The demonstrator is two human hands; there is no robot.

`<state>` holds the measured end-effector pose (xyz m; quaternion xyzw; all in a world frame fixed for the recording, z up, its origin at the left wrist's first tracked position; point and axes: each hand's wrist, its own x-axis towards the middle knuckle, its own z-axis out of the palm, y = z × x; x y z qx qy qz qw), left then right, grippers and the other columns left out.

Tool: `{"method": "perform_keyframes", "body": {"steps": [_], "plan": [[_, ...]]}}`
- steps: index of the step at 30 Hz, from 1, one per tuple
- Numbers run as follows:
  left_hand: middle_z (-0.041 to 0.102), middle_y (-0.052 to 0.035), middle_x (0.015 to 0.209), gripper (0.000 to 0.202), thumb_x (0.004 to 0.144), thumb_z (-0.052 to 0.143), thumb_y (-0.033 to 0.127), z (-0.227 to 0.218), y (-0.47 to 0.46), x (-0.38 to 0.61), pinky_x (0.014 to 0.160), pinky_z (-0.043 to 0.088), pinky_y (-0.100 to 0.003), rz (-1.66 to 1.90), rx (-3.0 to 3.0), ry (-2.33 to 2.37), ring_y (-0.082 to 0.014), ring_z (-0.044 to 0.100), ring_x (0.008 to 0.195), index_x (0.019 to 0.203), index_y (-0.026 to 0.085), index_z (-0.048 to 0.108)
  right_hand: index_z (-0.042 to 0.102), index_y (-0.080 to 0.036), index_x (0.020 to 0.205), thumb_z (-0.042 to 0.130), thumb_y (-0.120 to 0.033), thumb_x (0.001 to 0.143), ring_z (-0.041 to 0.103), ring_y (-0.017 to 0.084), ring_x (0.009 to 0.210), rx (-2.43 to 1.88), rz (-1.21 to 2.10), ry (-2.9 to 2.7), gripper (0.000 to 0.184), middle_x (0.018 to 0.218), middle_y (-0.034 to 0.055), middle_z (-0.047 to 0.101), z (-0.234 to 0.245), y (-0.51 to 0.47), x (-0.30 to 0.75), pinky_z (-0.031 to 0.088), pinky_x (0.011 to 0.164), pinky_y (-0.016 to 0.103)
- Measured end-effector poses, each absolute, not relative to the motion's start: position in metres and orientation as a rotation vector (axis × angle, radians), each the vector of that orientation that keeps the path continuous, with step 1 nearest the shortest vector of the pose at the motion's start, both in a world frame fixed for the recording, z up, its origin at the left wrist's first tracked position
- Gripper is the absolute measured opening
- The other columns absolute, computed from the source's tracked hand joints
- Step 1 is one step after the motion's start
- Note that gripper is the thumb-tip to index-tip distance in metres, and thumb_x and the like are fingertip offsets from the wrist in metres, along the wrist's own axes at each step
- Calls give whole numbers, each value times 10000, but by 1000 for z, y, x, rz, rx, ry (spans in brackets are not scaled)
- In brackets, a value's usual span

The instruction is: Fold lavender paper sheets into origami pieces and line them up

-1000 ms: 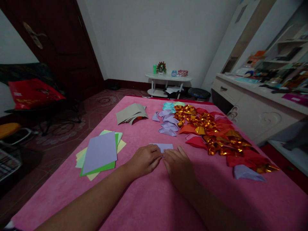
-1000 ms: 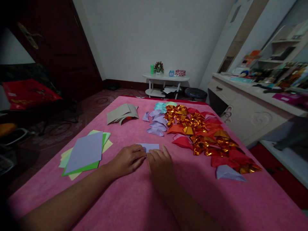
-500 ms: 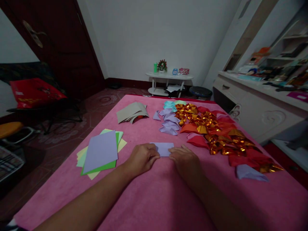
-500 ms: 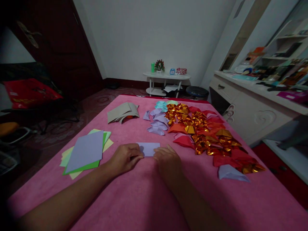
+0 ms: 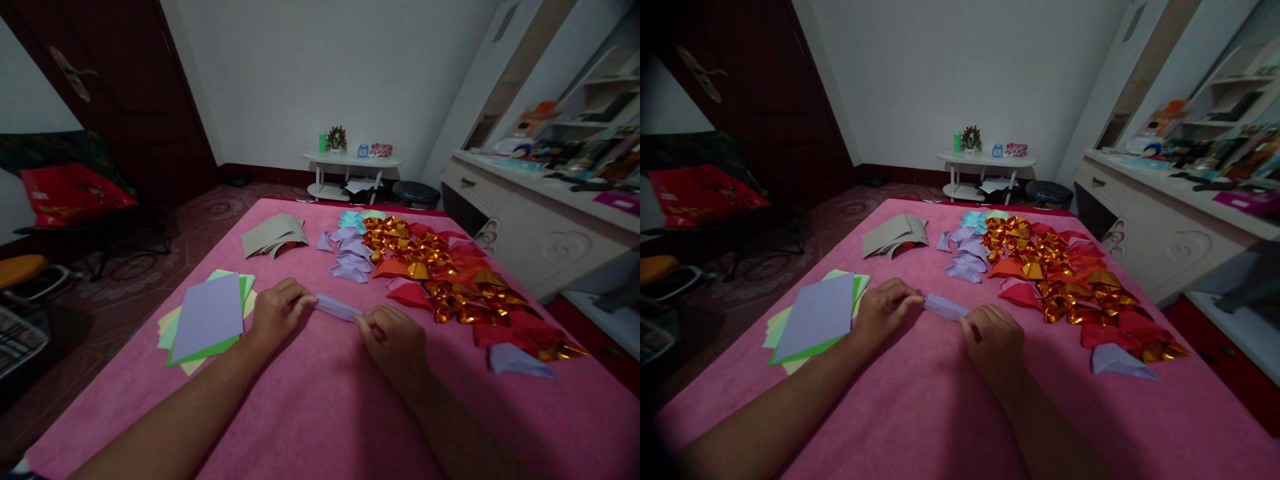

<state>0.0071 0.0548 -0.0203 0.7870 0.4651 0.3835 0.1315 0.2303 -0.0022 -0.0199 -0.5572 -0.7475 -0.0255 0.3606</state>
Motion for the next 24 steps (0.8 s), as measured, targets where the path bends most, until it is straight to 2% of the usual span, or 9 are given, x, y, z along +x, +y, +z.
{"method": "perform_keyframes", "body": {"steps": [3, 5, 10, 16, 19, 22, 24], "plan": [[631, -31, 680, 256, 833, 562, 332, -20, 53, 12, 606, 401, -229, 1214, 2002, 1400, -133, 553, 632, 684, 148, 661, 539, -182, 619, 514, -160, 835, 570, 140, 652, -1325, -88, -1914, 218, 649, 17, 614, -19, -4, 230, 414, 647, 256], [634, -32, 652, 298, 829, 558, 370, -19, 48, 19, 560, 393, -222, 1120, 1845, 1346, -130, 541, 593, 682, 134, 666, 556, -183, 651, 516, -145, 834, 588, 144, 693, -1275, -129, -1942, 191, 695, 20, 644, -19, -5, 229, 431, 689, 267], [658, -46, 752, 395, 811, 555, 478, -18, 32, 40, 581, 402, -212, 892, 1650, 1003, -139, 561, 659, 904, 118, 687, 586, -190, 742, 526, -115, 830, 622, 148, 754, -1074, -285, -2044, 130, 754, 29, 684, -17, -7, 219, 466, 828, 316], [608, -29, 652, 424, 711, 654, 511, -27, 28, 50, 570, 398, -212, 878, 1297, 910, -117, 524, 589, 719, 88, 661, 585, -189, 789, 568, -106, 820, 632, 151, 760, -881, -259, -2138, 90, 759, 34, 684, -19, -11, 206, 472, 898, 371], [576, -12, 589, 414, 672, 697, 490, -28, 29, 50, 527, 361, -195, 912, 1125, 886, -86, 476, 526, 647, 83, 631, 584, -209, 834, 608, -179, 813, 624, 169, 862, -894, -133, -2081, 44, 889, 39, 679, -17, -13, 207, 461, 917, 401], [549, 0, 550, 428, 645, 717, 492, -26, 29, 48, 491, 325, -186, 880, 1061, 877, -69, 441, 479, 636, 75, 620, 578, -213, 988, 613, -223, 805, 561, 216, 1049, -1059, -11, -1850, 187, 1140, 93, 596, -16, -10, 212, 451, 917, 427], [548, -2, 548, 443, 639, 717, 501, -26, 29, 47, 479, 315, -187, 804, 1091, 866, -69, 440, 465, 643, 68, 623, 559, -212, 1071, 618, -269, 794, 525, 242, 1108, -1180, 86, -1687, 290, 1194, 111, 554, -17, -5, 215, 435, 930, 449]]}}
